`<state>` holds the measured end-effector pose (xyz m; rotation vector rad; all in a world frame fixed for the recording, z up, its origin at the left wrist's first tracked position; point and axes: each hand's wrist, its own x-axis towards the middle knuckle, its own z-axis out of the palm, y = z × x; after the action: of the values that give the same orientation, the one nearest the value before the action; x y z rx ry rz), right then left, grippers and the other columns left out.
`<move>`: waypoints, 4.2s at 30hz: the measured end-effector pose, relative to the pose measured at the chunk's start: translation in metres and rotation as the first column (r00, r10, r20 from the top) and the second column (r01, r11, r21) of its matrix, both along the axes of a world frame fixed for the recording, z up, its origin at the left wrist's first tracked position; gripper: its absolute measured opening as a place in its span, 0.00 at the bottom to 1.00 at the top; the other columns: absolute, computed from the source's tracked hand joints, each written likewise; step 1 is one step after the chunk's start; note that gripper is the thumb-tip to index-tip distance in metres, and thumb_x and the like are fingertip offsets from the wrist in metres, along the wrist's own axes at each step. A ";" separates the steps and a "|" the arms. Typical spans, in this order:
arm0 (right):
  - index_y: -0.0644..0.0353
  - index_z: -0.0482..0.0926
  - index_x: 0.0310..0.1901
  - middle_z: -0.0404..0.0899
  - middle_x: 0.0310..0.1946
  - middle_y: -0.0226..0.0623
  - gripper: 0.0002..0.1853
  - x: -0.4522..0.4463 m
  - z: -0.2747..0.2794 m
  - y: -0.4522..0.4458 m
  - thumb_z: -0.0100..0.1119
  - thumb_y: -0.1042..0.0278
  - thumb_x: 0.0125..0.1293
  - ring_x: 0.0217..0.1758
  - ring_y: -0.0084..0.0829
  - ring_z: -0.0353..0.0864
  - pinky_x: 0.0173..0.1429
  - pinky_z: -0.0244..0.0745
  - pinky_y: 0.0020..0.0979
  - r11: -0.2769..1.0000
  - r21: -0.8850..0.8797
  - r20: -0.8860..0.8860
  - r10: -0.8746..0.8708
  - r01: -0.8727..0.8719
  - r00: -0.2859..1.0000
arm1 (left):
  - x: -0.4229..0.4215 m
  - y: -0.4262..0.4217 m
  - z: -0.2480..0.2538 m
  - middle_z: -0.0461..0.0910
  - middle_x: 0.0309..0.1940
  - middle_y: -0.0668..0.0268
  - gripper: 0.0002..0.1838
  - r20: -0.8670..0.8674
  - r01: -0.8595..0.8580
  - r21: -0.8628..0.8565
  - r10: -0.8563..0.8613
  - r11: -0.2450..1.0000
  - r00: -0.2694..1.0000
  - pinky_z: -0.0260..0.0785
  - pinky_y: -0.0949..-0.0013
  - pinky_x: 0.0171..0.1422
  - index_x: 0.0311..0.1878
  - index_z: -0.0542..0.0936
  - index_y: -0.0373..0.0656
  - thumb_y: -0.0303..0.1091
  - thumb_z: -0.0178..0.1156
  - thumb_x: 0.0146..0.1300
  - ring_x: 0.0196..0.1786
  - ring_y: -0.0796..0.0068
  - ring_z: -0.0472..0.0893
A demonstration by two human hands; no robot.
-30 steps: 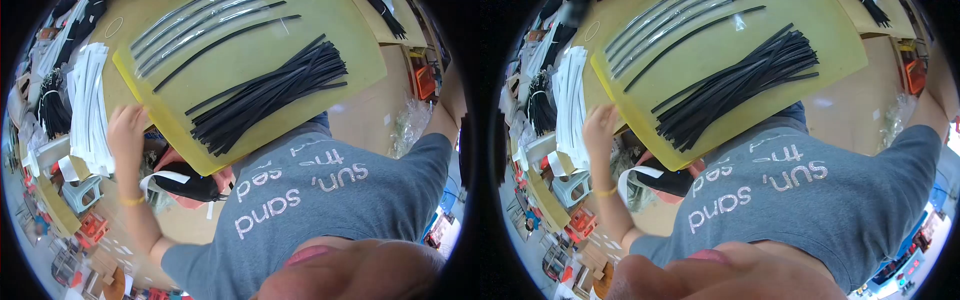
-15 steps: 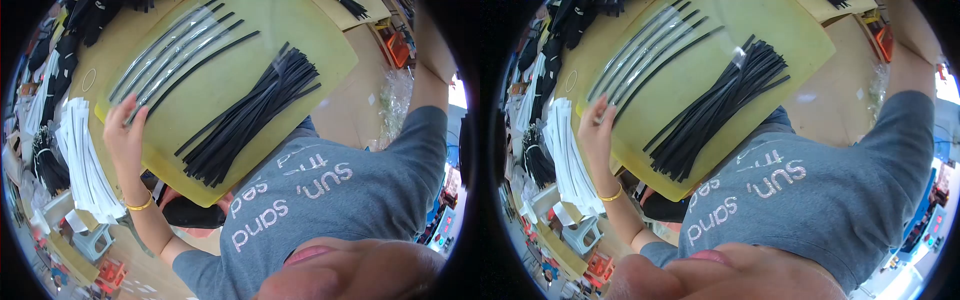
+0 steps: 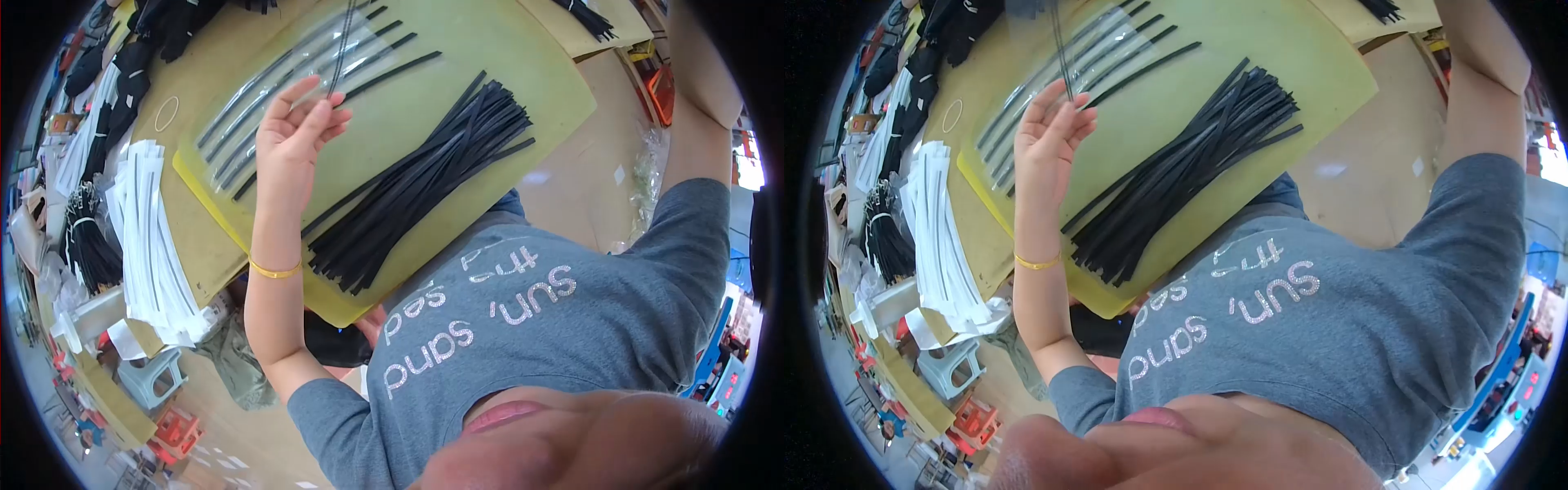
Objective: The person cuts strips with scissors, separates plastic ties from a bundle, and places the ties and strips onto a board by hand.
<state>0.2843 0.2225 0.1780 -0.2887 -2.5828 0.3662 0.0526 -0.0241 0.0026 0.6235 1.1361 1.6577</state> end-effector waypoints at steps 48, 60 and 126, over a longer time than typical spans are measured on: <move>0.71 0.85 0.39 0.84 0.25 0.40 0.11 -0.055 -0.153 0.000 0.62 0.70 0.63 0.24 0.28 0.82 0.28 0.79 0.30 0.545 -0.767 0.412 0.013 0.339 0.911 | -0.059 -0.098 -0.016 0.86 0.37 0.59 0.09 -0.730 -0.576 -0.332 0.183 0.747 0.659 0.75 0.77 0.42 0.41 0.80 0.34 0.31 0.59 0.73 0.37 0.78 0.83; 0.69 0.86 0.37 0.86 0.28 0.47 0.10 -0.060 -0.180 0.006 0.65 0.69 0.59 0.29 0.37 0.86 0.37 0.80 0.35 0.734 -0.653 0.299 0.023 0.187 0.954 | -0.056 -0.098 -0.006 0.86 0.36 0.58 0.10 -0.725 -0.635 -0.402 0.195 0.659 0.661 0.76 0.76 0.43 0.39 0.81 0.33 0.32 0.61 0.71 0.37 0.77 0.83; 0.45 0.81 0.46 0.79 0.58 0.24 0.13 -0.059 -0.199 -0.009 0.61 0.63 0.58 0.58 0.36 0.77 0.58 0.68 0.54 0.911 0.384 -0.081 0.196 -0.151 0.977 | -0.066 -0.105 -0.049 0.82 0.31 0.59 0.15 -0.685 -0.528 -0.437 0.112 0.728 0.720 0.75 0.71 0.44 0.34 0.80 0.30 0.35 0.66 0.68 0.36 0.74 0.80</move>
<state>0.2255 0.2134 -0.0210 0.0990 -2.5007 -0.0561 -0.0138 -0.1287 -0.0466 0.5542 2.2929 1.2426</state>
